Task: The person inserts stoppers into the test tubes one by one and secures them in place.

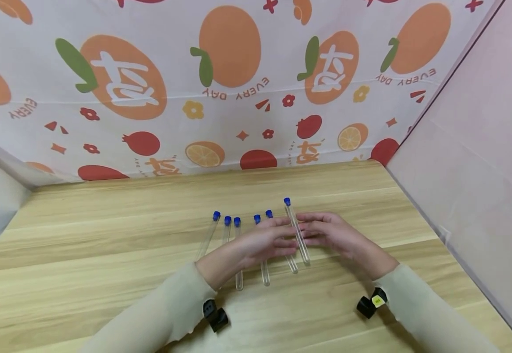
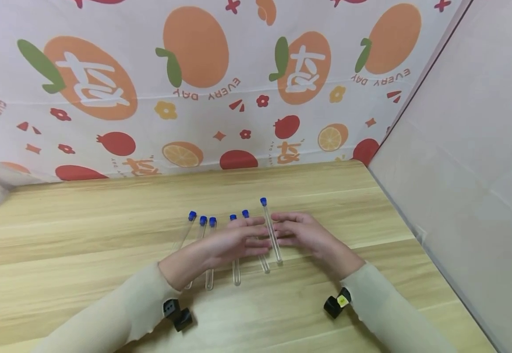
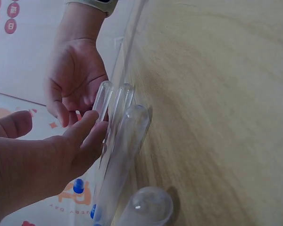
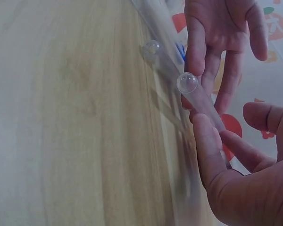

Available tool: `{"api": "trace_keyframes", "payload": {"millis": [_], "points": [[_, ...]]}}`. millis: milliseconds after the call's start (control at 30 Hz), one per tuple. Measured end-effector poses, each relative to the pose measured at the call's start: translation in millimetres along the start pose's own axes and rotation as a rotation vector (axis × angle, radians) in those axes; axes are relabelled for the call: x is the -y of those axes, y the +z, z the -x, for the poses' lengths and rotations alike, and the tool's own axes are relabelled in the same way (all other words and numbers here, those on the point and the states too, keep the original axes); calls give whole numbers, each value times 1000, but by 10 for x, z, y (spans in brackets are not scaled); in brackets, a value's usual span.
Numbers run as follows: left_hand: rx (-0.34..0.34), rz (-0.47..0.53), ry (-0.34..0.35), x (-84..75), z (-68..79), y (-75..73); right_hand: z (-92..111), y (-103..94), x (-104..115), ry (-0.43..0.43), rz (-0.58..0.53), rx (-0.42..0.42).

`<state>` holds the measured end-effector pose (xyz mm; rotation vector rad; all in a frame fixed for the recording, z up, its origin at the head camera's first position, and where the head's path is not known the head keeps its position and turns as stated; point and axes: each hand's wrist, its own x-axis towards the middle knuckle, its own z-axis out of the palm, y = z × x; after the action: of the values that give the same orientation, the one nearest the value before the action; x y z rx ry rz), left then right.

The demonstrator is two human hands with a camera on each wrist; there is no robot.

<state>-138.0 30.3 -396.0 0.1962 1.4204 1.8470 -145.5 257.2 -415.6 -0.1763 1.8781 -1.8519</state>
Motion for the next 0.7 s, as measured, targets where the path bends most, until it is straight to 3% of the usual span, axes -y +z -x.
{"api": "trace_keyframes", "payload": {"millis": [700], "points": [[20, 16, -4, -6, 72, -17, -17, 1, -34, 25, 141, -28]]}}
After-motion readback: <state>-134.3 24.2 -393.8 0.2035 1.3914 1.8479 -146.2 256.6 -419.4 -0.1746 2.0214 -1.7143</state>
